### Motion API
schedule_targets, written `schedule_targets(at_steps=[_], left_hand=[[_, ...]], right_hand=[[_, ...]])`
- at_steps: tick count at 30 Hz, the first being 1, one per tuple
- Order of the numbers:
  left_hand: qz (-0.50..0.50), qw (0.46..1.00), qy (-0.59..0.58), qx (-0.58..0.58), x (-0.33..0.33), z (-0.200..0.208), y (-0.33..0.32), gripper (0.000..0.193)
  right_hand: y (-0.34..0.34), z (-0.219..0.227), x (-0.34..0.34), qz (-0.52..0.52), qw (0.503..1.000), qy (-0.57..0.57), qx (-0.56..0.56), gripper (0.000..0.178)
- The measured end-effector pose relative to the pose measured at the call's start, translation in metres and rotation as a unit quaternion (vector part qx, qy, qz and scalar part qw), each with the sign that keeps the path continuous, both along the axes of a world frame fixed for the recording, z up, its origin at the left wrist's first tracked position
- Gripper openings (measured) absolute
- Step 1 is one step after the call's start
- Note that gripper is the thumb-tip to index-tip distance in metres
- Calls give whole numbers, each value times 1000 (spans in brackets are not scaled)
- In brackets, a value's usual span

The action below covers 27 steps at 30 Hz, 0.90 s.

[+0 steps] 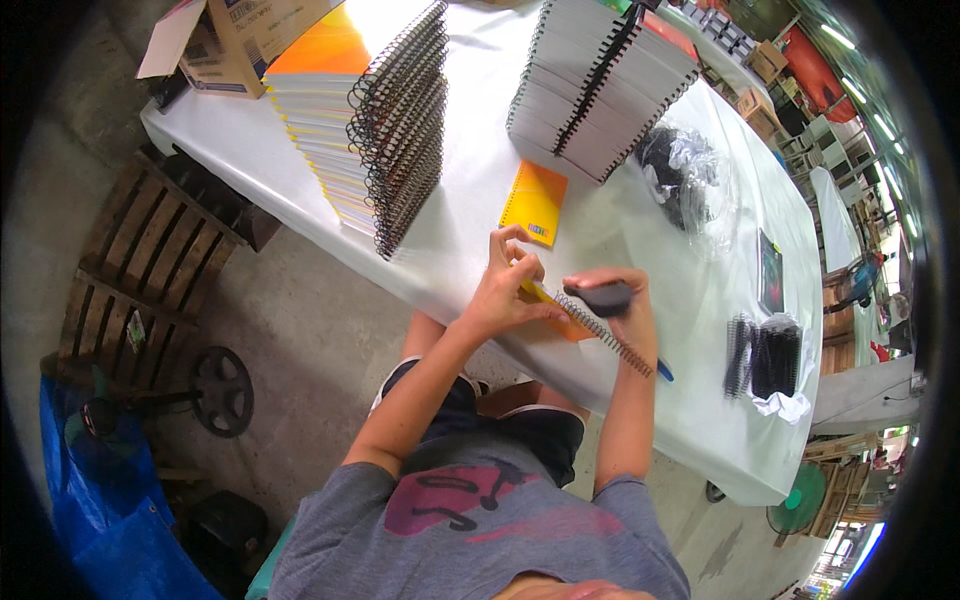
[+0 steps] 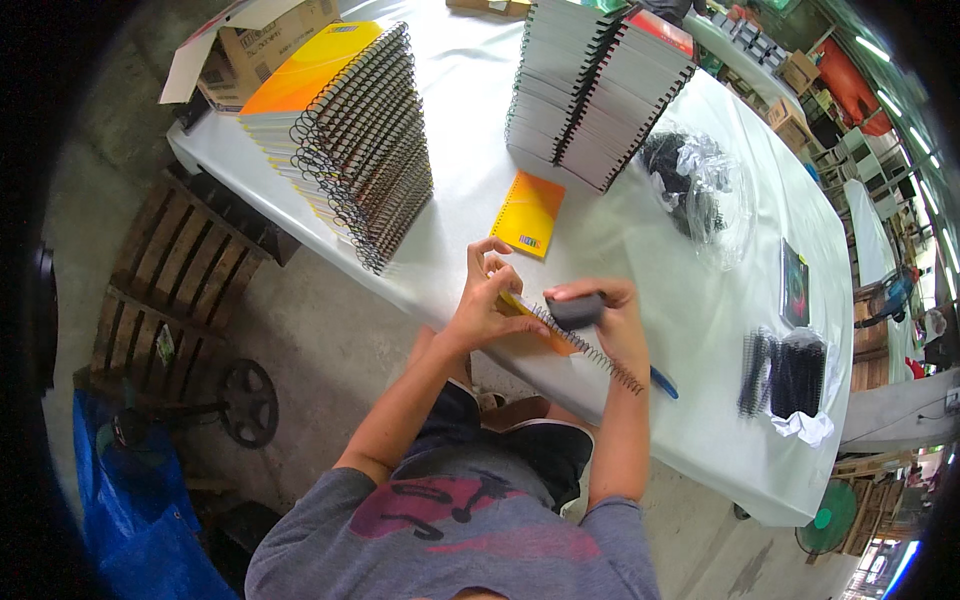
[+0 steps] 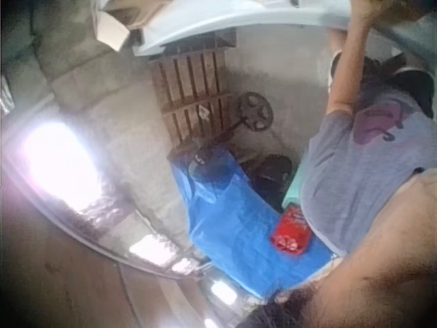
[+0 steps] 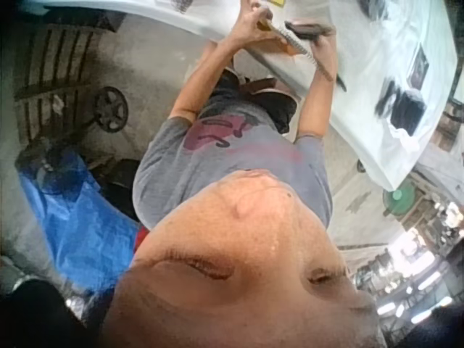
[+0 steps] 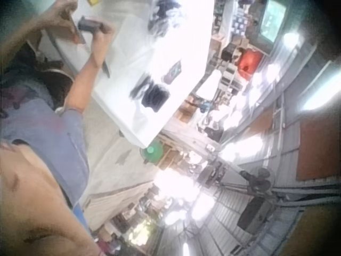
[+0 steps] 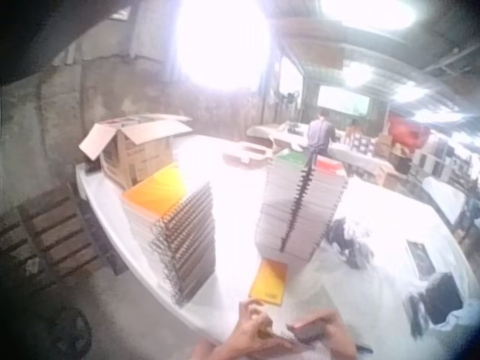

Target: The person repeatedly picks up a yellow spiral notebook and a black plastic spiral binding, aligns the binding with the notebook's holes, and presses it into place. They then place the completed notebook onto a growing stack on the table. The process is repeated for multiple notebooks.

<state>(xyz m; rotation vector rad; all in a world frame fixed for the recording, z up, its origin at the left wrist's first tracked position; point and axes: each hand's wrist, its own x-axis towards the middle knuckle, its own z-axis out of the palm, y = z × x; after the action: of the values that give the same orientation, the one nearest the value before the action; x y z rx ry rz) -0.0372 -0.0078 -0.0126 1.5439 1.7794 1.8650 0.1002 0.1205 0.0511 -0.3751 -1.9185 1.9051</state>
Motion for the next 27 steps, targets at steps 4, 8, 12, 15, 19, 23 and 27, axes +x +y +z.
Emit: schedule_targets(at_steps=[4,8,12,15,19,23,27], left_hand=[[12,1000,18,5,-2,-2,0,57],[25,1000,-3,0,1,-1,2,74],[23,997,-69,-31,1,7,0,101],[21,996,-76,-40,0,2,3,108],[42,999,-20,-27,-4,-5,4,111],[31,998,-46,-35,-4,-1,6,109],[38,997,-46,-45,-2,4,1,95]], right_hand=[[-1,3,-3,12,999,-39,19,20],[-5,-2,-4,7,998,53,-27,22],[2,-5,-6,2,999,-33,27,19],[-2,-10,-6,16,989,129,-69,20],[4,-11,-11,-3,989,-105,103,14],[-11,3,-13,41,981,164,-97,22],[0,-7,-18,-30,987,-131,89,17]])
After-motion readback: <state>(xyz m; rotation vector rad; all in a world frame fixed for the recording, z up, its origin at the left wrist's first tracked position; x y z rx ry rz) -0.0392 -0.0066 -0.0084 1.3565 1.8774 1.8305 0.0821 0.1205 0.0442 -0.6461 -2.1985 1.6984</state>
